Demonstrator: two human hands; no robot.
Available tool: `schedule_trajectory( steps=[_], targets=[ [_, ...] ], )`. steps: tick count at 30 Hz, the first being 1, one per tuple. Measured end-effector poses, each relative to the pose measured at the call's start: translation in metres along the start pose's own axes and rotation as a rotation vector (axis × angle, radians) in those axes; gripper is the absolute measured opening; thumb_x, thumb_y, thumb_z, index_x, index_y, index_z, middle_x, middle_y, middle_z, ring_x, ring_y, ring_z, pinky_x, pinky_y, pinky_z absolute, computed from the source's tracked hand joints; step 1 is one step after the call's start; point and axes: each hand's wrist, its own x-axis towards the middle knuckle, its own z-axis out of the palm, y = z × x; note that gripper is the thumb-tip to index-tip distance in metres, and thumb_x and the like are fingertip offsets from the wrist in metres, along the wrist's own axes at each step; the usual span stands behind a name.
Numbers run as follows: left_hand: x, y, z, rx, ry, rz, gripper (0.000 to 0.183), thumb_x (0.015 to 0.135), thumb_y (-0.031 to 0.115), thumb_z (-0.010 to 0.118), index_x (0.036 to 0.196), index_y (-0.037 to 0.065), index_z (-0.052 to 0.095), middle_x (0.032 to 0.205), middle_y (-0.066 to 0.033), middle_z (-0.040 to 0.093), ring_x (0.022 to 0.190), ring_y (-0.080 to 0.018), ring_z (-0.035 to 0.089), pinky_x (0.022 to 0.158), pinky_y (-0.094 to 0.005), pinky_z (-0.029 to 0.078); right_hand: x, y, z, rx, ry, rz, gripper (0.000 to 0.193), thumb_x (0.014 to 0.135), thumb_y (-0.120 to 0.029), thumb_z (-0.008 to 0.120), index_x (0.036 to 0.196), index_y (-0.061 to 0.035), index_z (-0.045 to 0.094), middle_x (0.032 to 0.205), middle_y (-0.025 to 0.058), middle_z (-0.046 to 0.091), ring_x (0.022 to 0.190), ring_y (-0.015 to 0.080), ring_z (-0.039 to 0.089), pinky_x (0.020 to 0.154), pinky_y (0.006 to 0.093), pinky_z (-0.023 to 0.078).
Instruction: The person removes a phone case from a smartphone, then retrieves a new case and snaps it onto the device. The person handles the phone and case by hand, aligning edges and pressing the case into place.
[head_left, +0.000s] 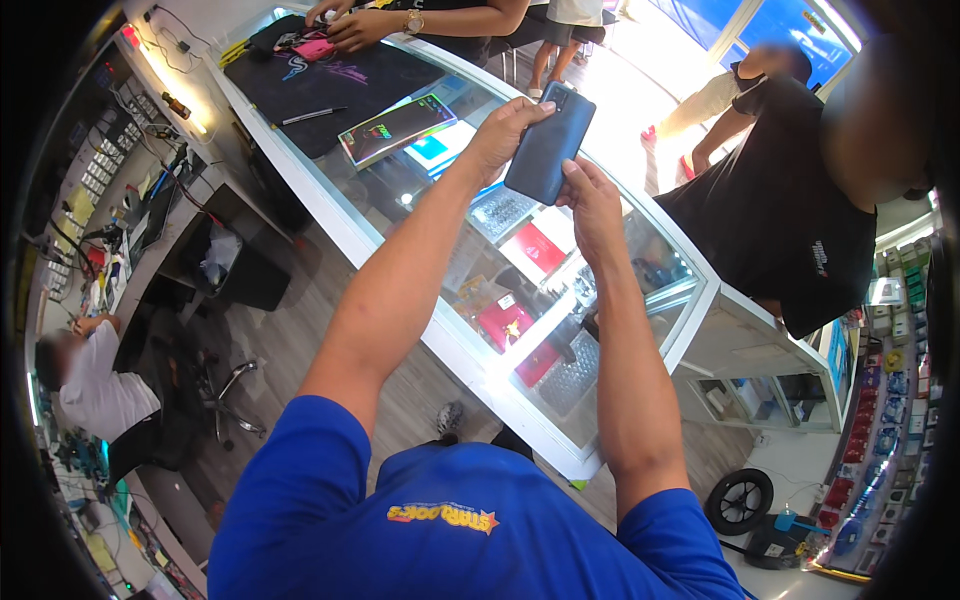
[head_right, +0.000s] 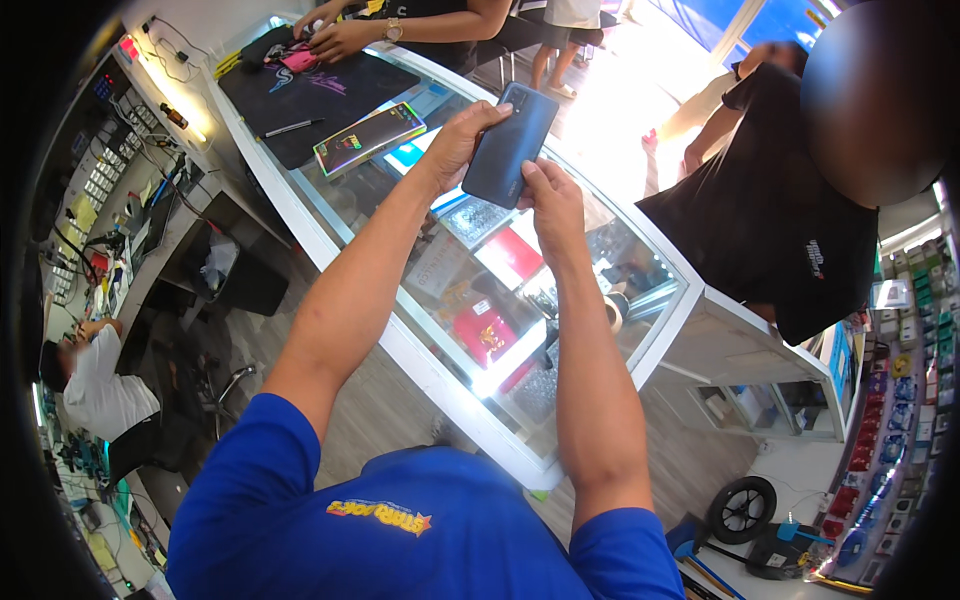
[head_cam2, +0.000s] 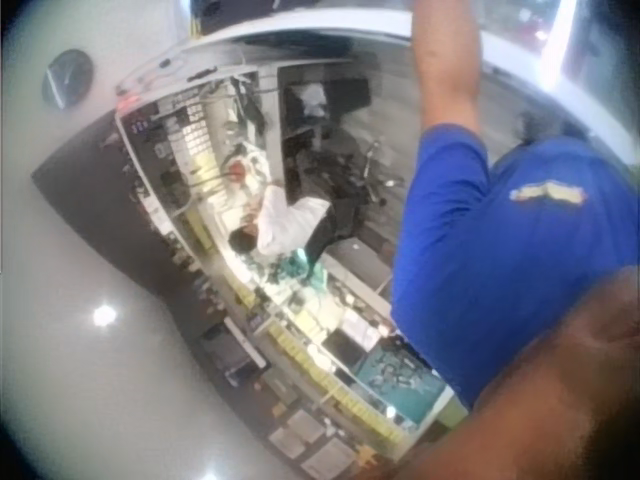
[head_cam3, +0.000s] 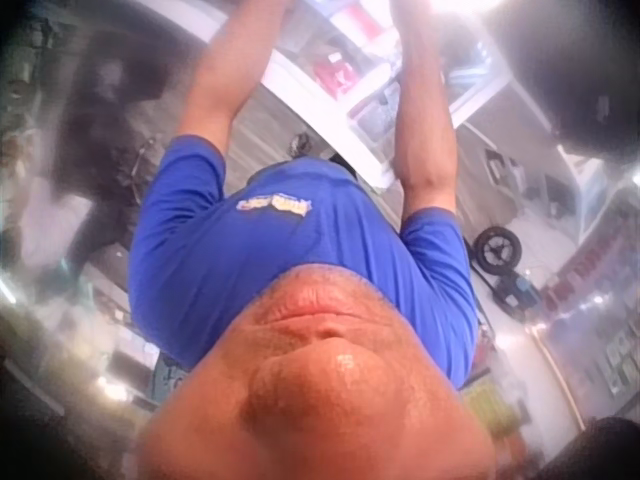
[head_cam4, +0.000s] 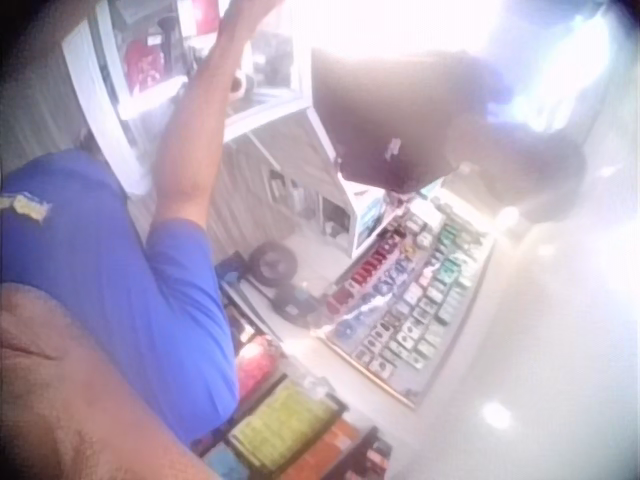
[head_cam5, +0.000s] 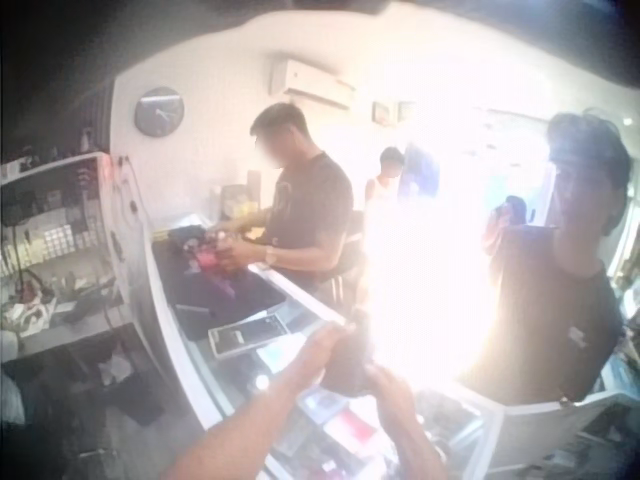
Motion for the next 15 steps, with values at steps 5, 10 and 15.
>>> schedule_trajectory(
  steps=[5, 10, 15],
  targets=[
    [-0.0053, 0.0057, 0.0049, 0.102, 0.023, 0.014, 0.020, 0.099, 0.030, 0.072, 0.094, 0.013, 0.063, 0.087, 0.0021, 0.066, 0.076, -0.0048, 0.061, 0.070, -0.0217, 0.051, -0.0020, -0.0063, 0.0024, 0.100, -0.086, 0.033, 0.037, 0.097, -0.014, 0.063, 0.131, 0.0032, 0.062, 0.099, 0.0050, 0.069, 0.080, 0.0121, 0.064, 0.076, 0.0272, 0.053],
    [-0.0061, 0.0054, 0.0067, 0.081, 0.024, 0.034, 0.019, 0.099, 0.029, 0.072, 0.093, 0.014, 0.063, 0.087, 0.0024, 0.065, 0.076, -0.0044, 0.061, 0.070, -0.0218, 0.050, -0.0037, -0.0049, 0.0069, -0.020, -0.046, 0.026, 0.043, 0.095, -0.012, 0.061, 0.134, 0.0040, 0.059, 0.099, 0.0047, 0.068, 0.081, 0.0127, 0.064, 0.077, 0.0279, 0.054],
    [-0.0043, 0.0043, 0.0029, 0.065, 0.039, 0.068, 0.021, 0.099, 0.030, 0.071, 0.089, 0.014, 0.061, 0.084, 0.0025, 0.063, 0.073, -0.0043, 0.058, 0.068, -0.0217, 0.049, -0.0029, -0.0095, 0.0090, 0.051, -0.050, 0.048, 0.046, 0.093, -0.007, 0.059, 0.138, 0.0036, 0.056, 0.100, 0.0058, 0.068, 0.081, 0.0128, 0.064, 0.077, 0.0284, 0.055]
  ],
)
